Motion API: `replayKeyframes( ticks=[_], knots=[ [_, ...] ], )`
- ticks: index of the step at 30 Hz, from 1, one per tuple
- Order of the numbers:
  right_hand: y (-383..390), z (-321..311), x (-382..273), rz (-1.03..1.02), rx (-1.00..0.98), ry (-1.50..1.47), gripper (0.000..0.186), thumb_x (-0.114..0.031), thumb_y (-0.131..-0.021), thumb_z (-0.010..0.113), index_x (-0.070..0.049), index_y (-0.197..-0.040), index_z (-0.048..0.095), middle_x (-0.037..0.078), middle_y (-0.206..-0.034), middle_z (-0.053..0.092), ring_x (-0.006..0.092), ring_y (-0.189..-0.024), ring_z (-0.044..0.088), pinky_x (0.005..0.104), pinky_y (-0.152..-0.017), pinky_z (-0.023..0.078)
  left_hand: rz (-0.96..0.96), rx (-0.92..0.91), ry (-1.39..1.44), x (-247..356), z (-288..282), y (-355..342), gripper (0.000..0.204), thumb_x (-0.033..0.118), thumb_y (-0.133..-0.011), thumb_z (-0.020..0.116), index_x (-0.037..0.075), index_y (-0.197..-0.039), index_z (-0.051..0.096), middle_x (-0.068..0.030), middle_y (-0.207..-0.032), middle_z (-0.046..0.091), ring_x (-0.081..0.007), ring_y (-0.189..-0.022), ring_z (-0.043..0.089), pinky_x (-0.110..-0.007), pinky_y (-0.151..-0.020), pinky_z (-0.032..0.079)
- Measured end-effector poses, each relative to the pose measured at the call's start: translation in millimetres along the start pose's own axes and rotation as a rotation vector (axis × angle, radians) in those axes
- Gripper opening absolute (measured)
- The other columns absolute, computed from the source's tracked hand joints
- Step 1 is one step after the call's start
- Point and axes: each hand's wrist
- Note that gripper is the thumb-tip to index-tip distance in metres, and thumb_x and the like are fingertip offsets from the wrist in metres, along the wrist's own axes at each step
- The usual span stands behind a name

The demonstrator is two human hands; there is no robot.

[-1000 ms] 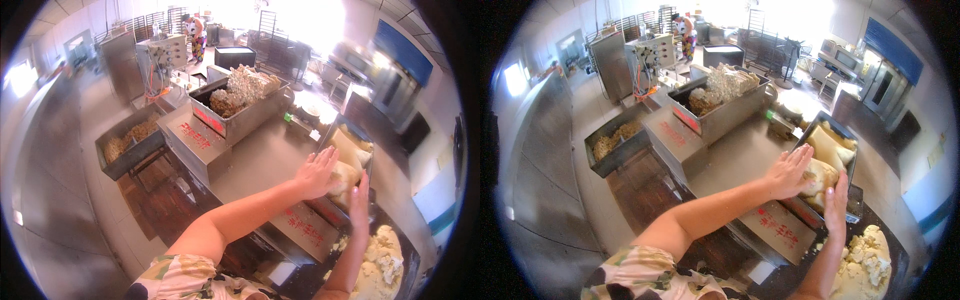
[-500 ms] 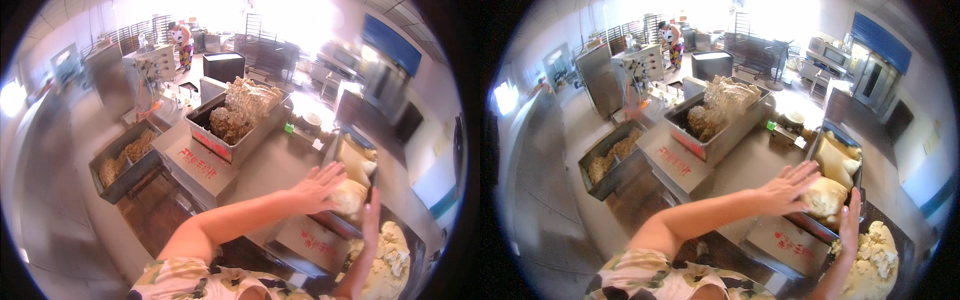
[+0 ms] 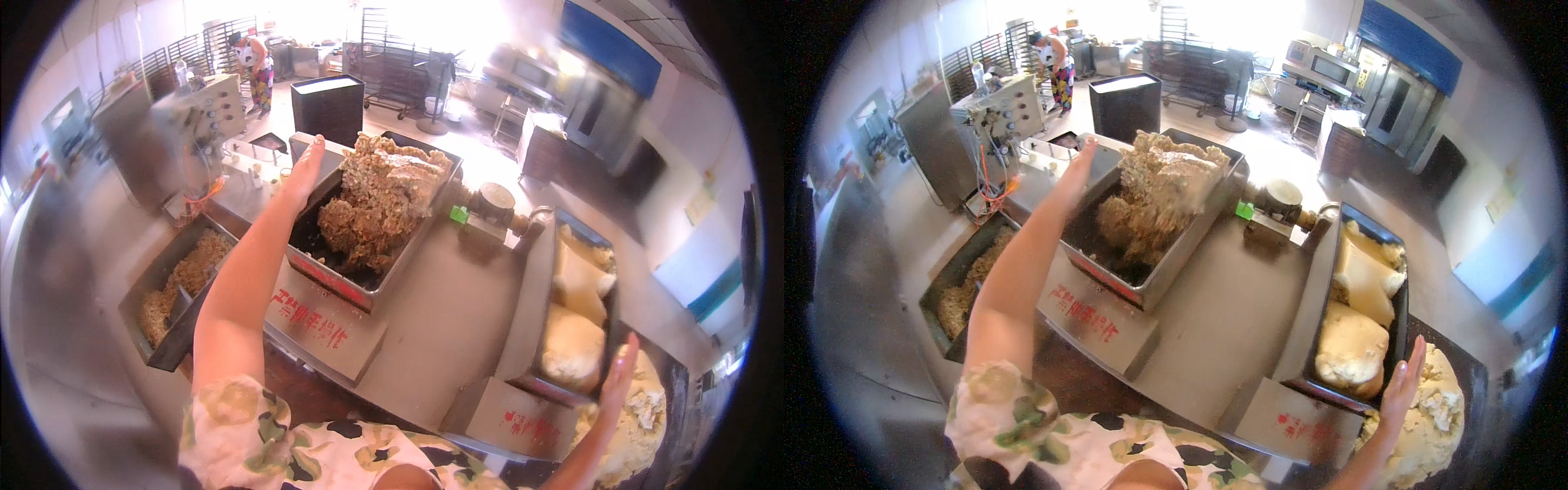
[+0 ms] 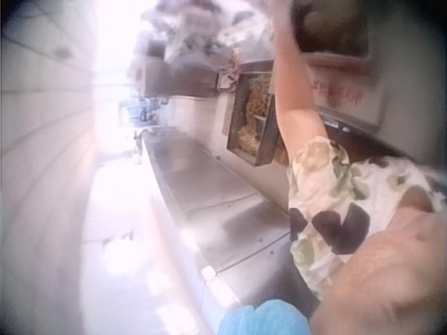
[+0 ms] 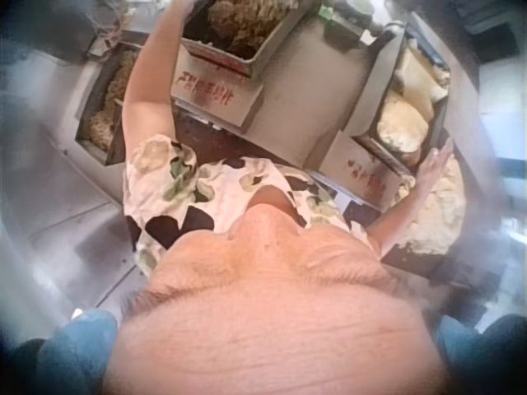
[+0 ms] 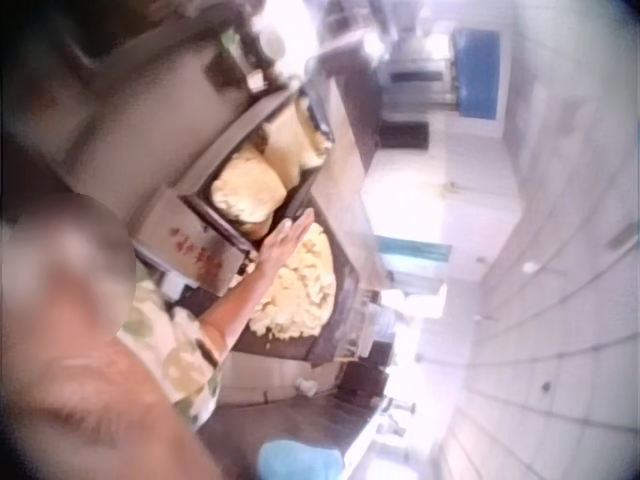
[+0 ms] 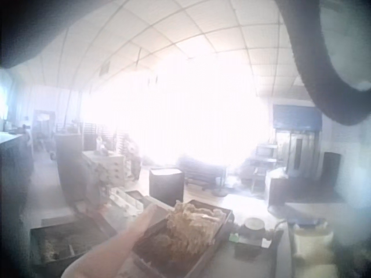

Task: The person handles a large mass of dough and a grainy mixture in a commercial kitchen. They repeatedly take portions of the dough, place them into a metal tray containing the grainy mixture, and press the dough into the mixture by hand.

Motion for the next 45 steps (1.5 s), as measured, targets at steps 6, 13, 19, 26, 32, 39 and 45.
replayKeyframes(
  ticks=[6,13,19,26,32,39,45],
  knots=[
    [9.3,2.1,12.9,0.066,0.166,0.091,0.064,-0.048,-0.102,0.028,-0.002,-0.145,0.035,0.018,-0.150,0.035,0.0346,-0.141,0.028,0.0446,-0.115,0.024,-0.268,-0.060,0.030,8.0,19.4,-57.3,0.099,0.076,-0.088,0.033,0.001,-0.151,0.017,-0.0183,-0.159,0.009,-0.0297,-0.147,0.007,-0.042,-0.117,0.009],
    [28.6,-15.9,-47.2,0.137,0.550,-0.162,0.065,-0.049,-0.102,0.023,-0.003,-0.147,0.032,0.014,-0.152,0.033,0.0281,-0.142,0.029,0.0430,-0.117,0.020,-0.152,-0.183,0.043,-55.1,42.2,-164.1,0.094,0.073,-0.090,0.034,-0.001,-0.147,0.029,-0.0199,-0.154,0.026,-0.0315,-0.144,0.020,-0.043,-0.114,0.020],
    [-8.4,57.0,-271.0,0.061,0.396,-0.761,0.079,-0.063,-0.095,0.030,-0.002,-0.145,0.035,0.017,-0.149,0.039,0.0292,-0.138,0.036,0.0420,-0.111,0.024,-0.212,-0.345,0.152,-71.4,63.3,-207.8,0.093,0.078,-0.087,0.032,0.002,-0.136,0.051,-0.0129,-0.138,0.051,-0.0245,-0.124,0.045,-0.042,-0.107,0.028],
    [-141.4,204.2,-318.4,0.194,-0.022,-1.130,0.061,-0.046,-0.102,0.031,-0.006,-0.147,0.033,0.011,-0.151,0.036,0.0252,-0.140,0.032,0.0425,-0.114,0.020,-0.183,-0.532,0.089,-46.3,73.6,-189.9,0.079,0.073,-0.090,0.032,0.010,-0.126,0.063,-0.0092,-0.134,0.056,-0.0240,-0.132,0.040,-0.046,-0.112,0.019],
    [-241.3,328.7,-282.7,0.452,-0.184,-1.074,0.073,-0.056,-0.100,0.031,-0.004,-0.149,0.027,0.014,-0.154,0.031,0.0257,-0.144,0.024,0.0423,-0.116,0.014,-0.182,-0.569,0.056,-34.6,69.4,-176.6,0.071,0.069,-0.093,0.027,0.018,-0.129,0.061,-0.0135,-0.149,0.040,-0.0322,-0.143,0.023,-0.050,-0.116,0.008],
    [-286.0,384.3,-294.1,0.291,-0.414,-0.771,0.077,-0.062,-0.097,0.028,0.000,-0.139,0.044,0.020,-0.147,0.041,0.0315,-0.139,0.033,0.0411,-0.116,0.020,-0.140,-0.635,0.073,-39.8,60.0,-172.0,0.067,0.066,-0.094,0.030,0.018,-0.130,0.060,-0.0167,-0.150,0.038,-0.0336,-0.143,0.022,-0.049,-0.116,0.011],
    [-282.6,361.5,-305.1,0.337,-0.600,-0.443,0.079,-0.068,-0.095,0.023,-0.008,-0.136,0.053,0.023,-0.147,0.039,0.0366,-0.141,0.028,0.0462,-0.115,0.023,-0.052,-0.546,0.097,-32.8,62.0,-147.9,0.059,0.054,-0.096,0.047,0.004,-0.122,0.063,-0.0111,-0.124,0.061,-0.0215,-0.118,0.052,-0.033,-0.102,0.038]
  ],
)
Point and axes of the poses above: each hand's wrist, its own y-axis away from the middle knuckle, its own z-axis out of the palm, x = y × z
